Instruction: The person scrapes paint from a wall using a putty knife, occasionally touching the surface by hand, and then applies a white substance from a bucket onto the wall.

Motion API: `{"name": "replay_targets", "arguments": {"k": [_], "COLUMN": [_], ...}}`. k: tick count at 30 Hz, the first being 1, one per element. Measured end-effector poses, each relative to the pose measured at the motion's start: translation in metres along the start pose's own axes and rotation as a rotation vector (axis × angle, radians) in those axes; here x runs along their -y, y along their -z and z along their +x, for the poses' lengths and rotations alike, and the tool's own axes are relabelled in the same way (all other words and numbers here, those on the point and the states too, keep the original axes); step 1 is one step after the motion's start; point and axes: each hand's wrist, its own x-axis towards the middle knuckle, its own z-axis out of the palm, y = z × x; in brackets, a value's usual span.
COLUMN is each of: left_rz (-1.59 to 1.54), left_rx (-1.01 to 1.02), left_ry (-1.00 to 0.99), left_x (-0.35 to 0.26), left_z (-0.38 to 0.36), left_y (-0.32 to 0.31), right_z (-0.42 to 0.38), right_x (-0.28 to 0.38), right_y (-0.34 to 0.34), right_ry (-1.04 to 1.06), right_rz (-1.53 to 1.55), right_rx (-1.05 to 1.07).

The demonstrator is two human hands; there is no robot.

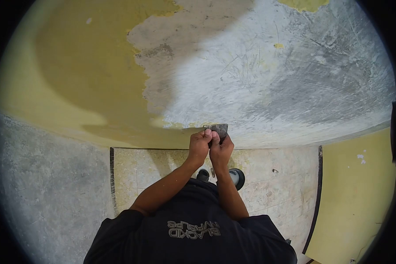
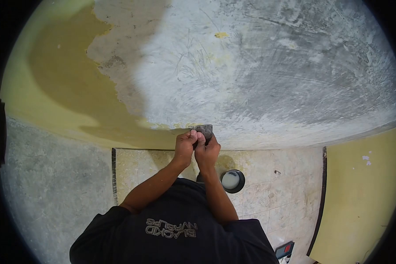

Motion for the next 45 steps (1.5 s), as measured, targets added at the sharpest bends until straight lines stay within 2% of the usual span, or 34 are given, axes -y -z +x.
{"name": "replay_targets", "arguments": {"k": [1,3,4,6,7,9,10,11,12,13,14,16,17,18,19,20,21,23,24,26,27,29,30,32,33,35,36,37,39,40,41,42,43,45], "left_rz": [-0.025,-0.05,0.068,0.19,0.114,0.033,-0.008,-0.045,-0.044,0.071,0.187,0.261,0.329,0.328,0.156,-0.017,-0.02,0.139,0.143,0.325,0.325,0.175,0.173,-0.115,-0.117,0.268,0.273,0.373,0.468,0.277,0.083,0.08,0.073,0.075], "left_rx": [-0.019,-0.041,-0.042,-0.042,-0.038,-0.037,-0.036,-0.03,-0.027,-0.048,-0.068,-0.068,-0.072,-0.072,-0.04,-0.009,-0.01,-0.067,-0.069,-0.071,-0.071,-0.067,-0.068,-0.082,-0.083,-0.088,-0.09,-0.122,-0.155,-0.125,-0.098,-0.101,-0.111,-0.116], "left_ry": [0.021,0.035,0.008,-0.015,0.005,0.017,0.025,0.033,0.027,0.021,0.021,-0.03,-0.077,-0.08,-0.031,0.02,0.021,-0.033,-0.03,0.082,0.081,-0.057,-0.067,0.006,0.0,-0.06,-0.062,-0.125,-0.197,-0.135,-0.073,-0.071,-0.063,-0.075], "left_x": [0.0,-0.009,-0.022,-0.028,-0.025,-0.018,-0.013,-0.01,-0.016,-0.028,-0.034,-0.034,-0.032,-0.026,-0.019,-0.012,-0.012,-0.015,-0.024,-0.048,-0.04,-0.015,-0.017,-0.017,-0.018,-0.021,-0.027,-0.035,-0.031,-0.019,-0.007,-0.009,-0.01,-0.028], "left_z": [-0.001,-0.004,-0.008,-0.012,-0.011,-0.006,-0.005,-0.003,-0.004,-0.009,-0.013,-0.012,-0.011,-0.008,-0.004,-0.001,-0.003,-0.003,-0.008,-0.015,-0.012,-0.002,-0.001,-0.003,-0.004,-0.006,-0.009,-0.013,-0.01,-0.003,0.003,0.001,-0.003,-0.002], "left_y": [-0.001,-0.002,-0.001,0.001,0.001,-0.002,-0.003,-0.004,-0.005,-0.005,-0.004,-0.002,-0.002,-0.001,-0.001,0.0,-0.001,-0.001,-0.001,-0.005,-0.003,-0.001,-0.005,-0.014,-0.012,-0.003,-0.004,-0.005,-0.007,-0.007,-0.005,-0.007,-0.009,-0.01], "right_z": [0.0,-0.001,-0.002,-0.006,-0.006,-0.002,-0.001,-0.001,-0.003,-0.003,-0.006,-0.006,-0.007,-0.005,-0.003,-0.001,-0.003,-0.002,-0.004,-0.005,-0.005,-0.003,0.002,0.006,0.006,0.0,-0.001,-0.004,-0.004,0.0,0.006,0.007,0.004,0.006], "right_x": [0.001,0.005,0.007,0.011,0.008,0.004,0.008,0.01,0.011,0.014,0.019,0.034,0.027,0.013,0.01,0.007,0.007,0.01,0.016,0.03,0.027,0.013,0.01,0.005,0.007,0.013,0.019,0.015,0.004,0.007,0.011,0.014,0.016,0.02], "right_y": [0.001,0.001,0.001,0.004,0.003,-0.001,0.0,0.002,0.005,0.005,0.005,0.004,0.004,0.003,0.001,0.001,0.003,0.006,0.006,0.006,0.004,-0.002,-0.002,0.004,0.006,0.006,0.007,0.002,-0.011,-0.008,-0.001,0.004,0.008,0.006], "right_ry": [0.004,-0.231,-0.227,-0.512,-0.51,-0.158,-0.079,-0.075,-0.214,-0.356,-0.359,-0.514,-0.513,-0.35,-0.185,-0.146,-0.147,-0.318,-0.322,-0.524,-0.522,-0.132,-0.124,0.073,0.079,-0.335,-0.415,-0.416,-0.201,-0.197,-0.11,-0.029,-0.034,-0.23], "right_rz": [-0.005,0.28,0.285,0.45,0.451,0.152,0.085,0.088,0.183,0.281,0.286,0.456,0.457,0.343,0.23,0.21,0.208,0.321,0.324,0.466,0.466,0.226,0.229,0.019,0.02,0.381,0.443,0.447,0.419,0.42,0.297,0.17,0.166,0.356], "right_rx": [0.001,0.095,0.099,0.168,0.17,0.037,0.031,0.029,0.078,0.127,0.121,0.16,0.158,0.117,0.078,0.07,0.071,0.141,0.141,0.199,0.2,0.065,0.069,0.043,0.046,0.208,0.223,0.224,0.058,0.06,0.089,0.116,0.116,0.18]}}
